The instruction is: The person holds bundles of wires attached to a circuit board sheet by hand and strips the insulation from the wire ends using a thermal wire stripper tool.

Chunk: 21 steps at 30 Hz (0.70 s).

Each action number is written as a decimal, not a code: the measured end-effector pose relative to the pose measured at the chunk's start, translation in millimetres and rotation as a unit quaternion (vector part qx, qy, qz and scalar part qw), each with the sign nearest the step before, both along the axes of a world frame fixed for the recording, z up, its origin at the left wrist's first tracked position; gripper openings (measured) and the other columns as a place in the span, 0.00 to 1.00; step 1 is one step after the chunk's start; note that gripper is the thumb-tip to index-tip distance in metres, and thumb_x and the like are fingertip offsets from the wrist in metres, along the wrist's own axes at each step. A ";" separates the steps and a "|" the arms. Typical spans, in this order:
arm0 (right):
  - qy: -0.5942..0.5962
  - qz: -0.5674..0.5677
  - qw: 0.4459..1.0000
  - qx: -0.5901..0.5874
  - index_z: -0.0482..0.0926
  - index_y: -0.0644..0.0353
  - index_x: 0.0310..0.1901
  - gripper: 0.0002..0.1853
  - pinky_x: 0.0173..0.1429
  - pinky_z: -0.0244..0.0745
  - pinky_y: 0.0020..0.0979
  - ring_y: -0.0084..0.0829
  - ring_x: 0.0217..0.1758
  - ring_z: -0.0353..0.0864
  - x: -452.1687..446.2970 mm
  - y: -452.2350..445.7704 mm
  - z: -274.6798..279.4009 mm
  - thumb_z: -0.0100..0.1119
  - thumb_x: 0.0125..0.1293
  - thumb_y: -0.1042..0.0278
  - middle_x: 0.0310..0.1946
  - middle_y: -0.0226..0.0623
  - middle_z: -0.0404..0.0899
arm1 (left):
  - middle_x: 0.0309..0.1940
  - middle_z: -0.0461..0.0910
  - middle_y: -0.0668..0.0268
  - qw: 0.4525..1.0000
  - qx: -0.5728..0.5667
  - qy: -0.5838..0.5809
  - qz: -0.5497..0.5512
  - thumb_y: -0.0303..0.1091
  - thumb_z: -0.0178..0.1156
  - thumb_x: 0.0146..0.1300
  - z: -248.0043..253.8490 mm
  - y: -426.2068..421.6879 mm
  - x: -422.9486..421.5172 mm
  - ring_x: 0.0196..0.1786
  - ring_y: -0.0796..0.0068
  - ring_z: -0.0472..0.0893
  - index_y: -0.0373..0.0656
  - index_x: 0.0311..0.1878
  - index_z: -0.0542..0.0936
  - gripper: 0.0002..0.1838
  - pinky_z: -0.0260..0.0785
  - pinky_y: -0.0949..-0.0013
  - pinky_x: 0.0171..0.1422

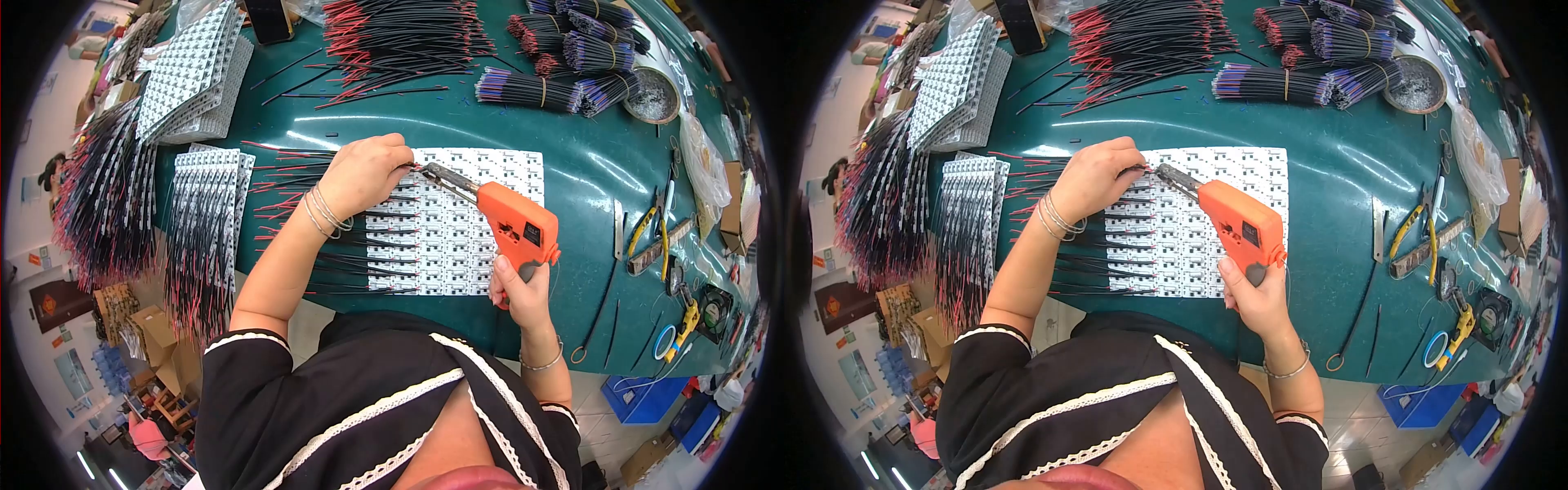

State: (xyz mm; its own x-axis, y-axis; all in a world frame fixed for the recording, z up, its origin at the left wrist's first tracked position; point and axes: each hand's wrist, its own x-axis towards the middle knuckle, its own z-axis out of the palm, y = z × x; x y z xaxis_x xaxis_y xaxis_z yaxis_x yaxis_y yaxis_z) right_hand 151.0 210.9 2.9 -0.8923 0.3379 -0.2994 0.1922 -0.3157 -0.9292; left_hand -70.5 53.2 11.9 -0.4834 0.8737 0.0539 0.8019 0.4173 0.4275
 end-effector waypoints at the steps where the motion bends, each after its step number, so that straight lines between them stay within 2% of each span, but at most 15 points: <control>1: 0.002 0.001 1.000 0.000 0.68 0.66 0.36 0.11 0.14 0.62 0.21 0.20 0.10 0.65 0.3 0.4 -0.2 0.53 0.63 0.66 0.11 0.29 0.65 | 0.29 0.73 0.64 1.000 0.000 0.000 0.000 0.29 0.57 0.53 -0.6 0.0 -0.1 0.33 0.59 0.76 0.42 0.32 0.78 0.04 0.68 0.62 0.36; 4: 0.005 -0.027 0.999 -0.028 0.68 0.68 0.41 0.13 0.15 0.63 0.21 0.20 0.10 0.64 3.2 4.6 3.3 0.53 0.63 0.67 0.12 0.29 0.65 | 0.29 0.73 0.63 1.000 0.015 -0.004 -0.002 0.28 0.57 0.53 -1.5 -0.8 0.0 0.33 0.58 0.76 0.42 0.32 0.78 0.03 0.68 0.61 0.36; 8: 0.024 -0.023 0.999 0.021 0.67 0.71 0.48 0.17 0.16 0.63 0.21 0.20 0.10 0.64 -3.3 18.6 18.1 0.52 0.63 0.68 0.13 0.29 0.65 | 0.28 0.74 0.61 0.999 0.033 -0.028 -0.007 0.27 0.59 0.52 -5.8 -2.0 -2.3 0.32 0.57 0.76 0.40 0.33 0.78 0.05 0.68 0.62 0.36; 13: 0.034 -0.013 0.998 0.058 0.68 0.73 0.49 0.18 0.16 0.63 0.21 0.19 0.10 0.64 -19.9 28.5 29.7 0.52 0.63 0.68 0.13 0.29 0.65 | 0.28 0.75 0.58 0.991 0.078 -0.106 0.005 0.25 0.60 0.52 -7.6 -9.5 -6.7 0.31 0.59 0.77 0.35 0.34 0.78 0.05 0.69 0.66 0.36; 16: 0.046 -0.014 0.997 0.060 0.68 0.73 0.50 0.18 0.16 0.63 0.21 0.19 0.10 0.64 -25.6 30.5 29.7 0.51 0.63 0.67 0.13 0.29 0.65 | 0.28 0.78 0.59 0.989 0.095 -0.109 0.031 0.26 0.58 0.57 -8.8 -23.7 -10.4 0.30 0.65 0.79 0.34 0.35 0.77 0.06 0.70 0.70 0.36; 19: 0.055 -0.014 0.997 0.052 0.68 0.73 0.50 0.18 0.15 0.62 0.21 0.19 0.10 0.64 -28.6 33.2 30.4 0.51 0.63 0.67 0.12 0.29 0.64 | 0.27 0.80 0.60 0.967 0.087 -0.185 0.153 0.29 0.55 0.62 2.3 -35.8 -16.0 0.30 0.72 0.80 0.32 0.37 0.75 0.08 0.71 0.73 0.36; 20: 0.059 -0.018 0.997 0.052 0.68 0.73 0.50 0.18 0.15 0.62 0.21 0.19 0.10 0.64 -29.0 34.1 30.3 0.51 0.63 0.66 0.12 0.29 0.64 | 0.26 0.80 0.61 0.961 0.115 -0.181 0.174 0.31 0.52 0.65 10.2 -36.8 -19.9 0.30 0.76 0.80 0.31 0.37 0.74 0.10 0.72 0.74 0.37; 21: 0.062 -0.022 0.996 0.052 0.68 0.73 0.49 0.18 0.15 0.62 0.21 0.19 0.10 0.64 -28.9 34.9 30.3 0.51 0.63 0.66 0.12 0.29 0.64 | 0.25 0.79 0.61 0.963 0.166 -0.129 0.168 0.29 0.51 0.65 19.8 -37.8 -26.8 0.29 0.76 0.80 0.32 0.35 0.74 0.09 0.72 0.75 0.35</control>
